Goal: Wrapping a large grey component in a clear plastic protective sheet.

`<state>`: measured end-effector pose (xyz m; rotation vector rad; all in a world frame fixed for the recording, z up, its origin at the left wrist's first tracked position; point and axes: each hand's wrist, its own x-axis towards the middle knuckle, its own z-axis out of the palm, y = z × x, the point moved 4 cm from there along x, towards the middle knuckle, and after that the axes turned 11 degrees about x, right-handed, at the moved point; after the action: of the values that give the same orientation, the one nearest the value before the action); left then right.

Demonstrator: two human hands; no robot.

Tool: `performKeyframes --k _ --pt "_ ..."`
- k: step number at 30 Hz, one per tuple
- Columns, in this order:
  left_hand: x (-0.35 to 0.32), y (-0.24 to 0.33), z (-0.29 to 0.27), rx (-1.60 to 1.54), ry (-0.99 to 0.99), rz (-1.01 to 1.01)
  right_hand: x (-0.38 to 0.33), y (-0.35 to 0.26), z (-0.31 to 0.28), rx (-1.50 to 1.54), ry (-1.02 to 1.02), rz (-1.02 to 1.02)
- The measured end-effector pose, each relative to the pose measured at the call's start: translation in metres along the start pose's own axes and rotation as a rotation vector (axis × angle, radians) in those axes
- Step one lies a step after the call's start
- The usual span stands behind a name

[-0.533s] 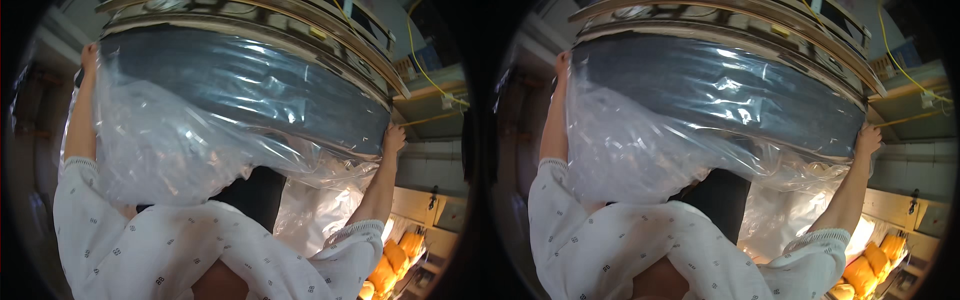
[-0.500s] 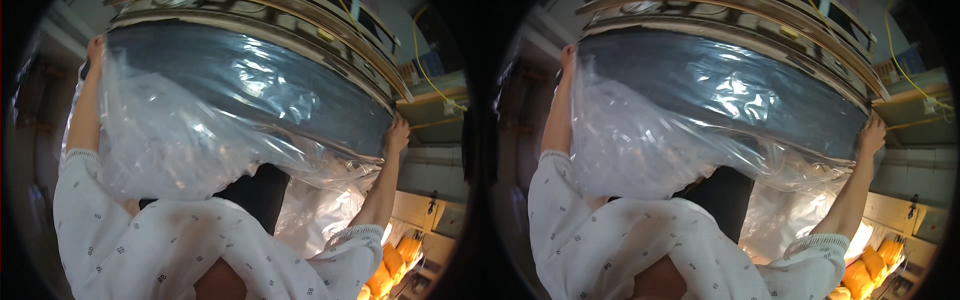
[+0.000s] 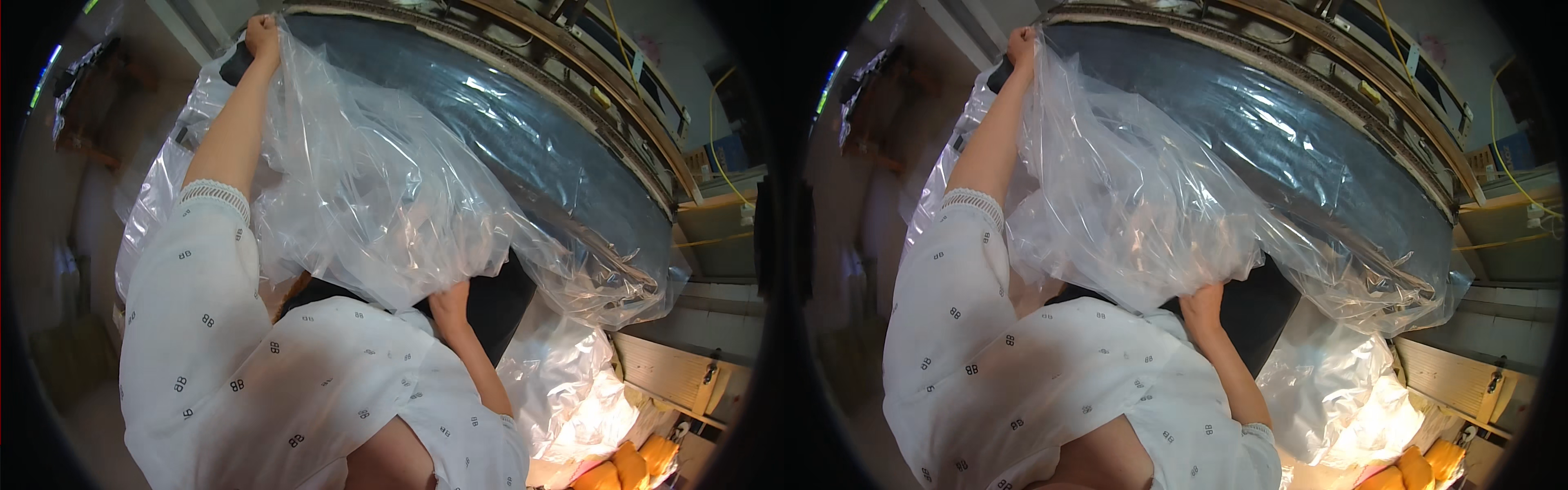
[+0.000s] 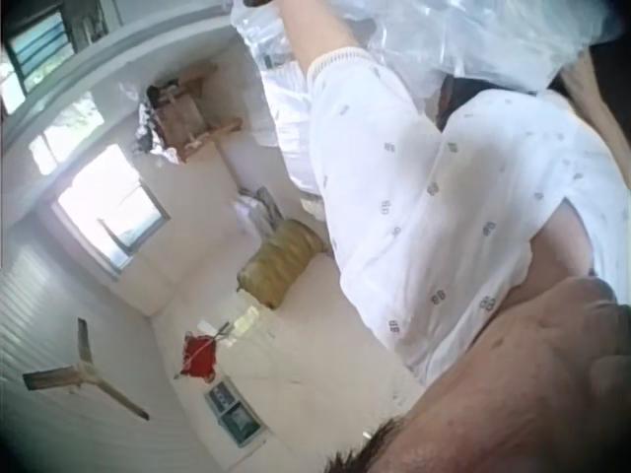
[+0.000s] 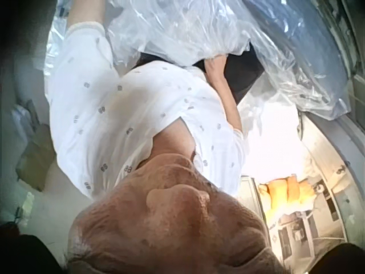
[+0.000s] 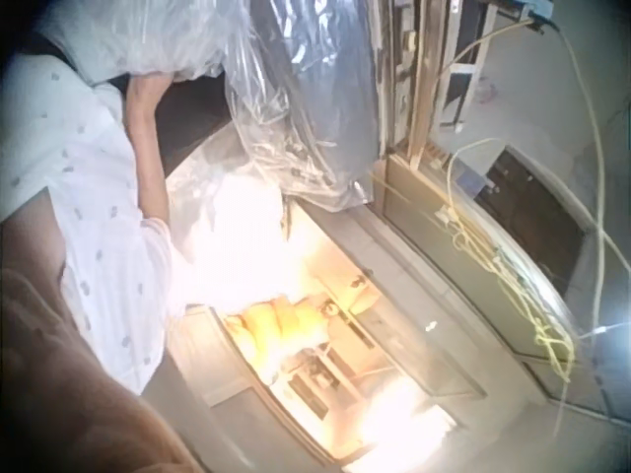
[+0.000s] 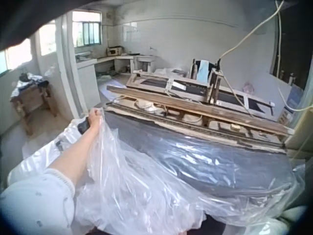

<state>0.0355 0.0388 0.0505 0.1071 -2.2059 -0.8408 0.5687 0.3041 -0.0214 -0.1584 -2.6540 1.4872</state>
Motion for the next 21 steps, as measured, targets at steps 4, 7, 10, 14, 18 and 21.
performKeyframes --k 4,7,10,14,18,21 --pt "-0.004 0.001 -0.017 -0.014 0.043 0.010 -0.027 -0.035 -0.095 1.526 0.384 0.294" --pt "-0.002 -0.004 -0.023 -0.032 0.008 -0.010 -0.029 -0.059 -0.203 1.942 0.279 -0.095" --pt "0.005 -0.014 -0.012 -0.082 0.052 0.025 -0.036 -0.015 -0.226 1.857 0.722 -0.043" --pt "0.007 -0.003 -0.010 -0.068 -0.007 0.002 -0.075 -0.014 -0.138 0.856 0.187 0.534" --pt "0.022 -0.013 0.006 -0.094 0.000 0.066 -0.036 -0.037 -0.032 0.810 0.118 0.283" --pt "0.006 -0.014 0.011 -0.088 -0.063 -0.021 -0.004 -0.015 -0.031 1.161 0.446 0.234"
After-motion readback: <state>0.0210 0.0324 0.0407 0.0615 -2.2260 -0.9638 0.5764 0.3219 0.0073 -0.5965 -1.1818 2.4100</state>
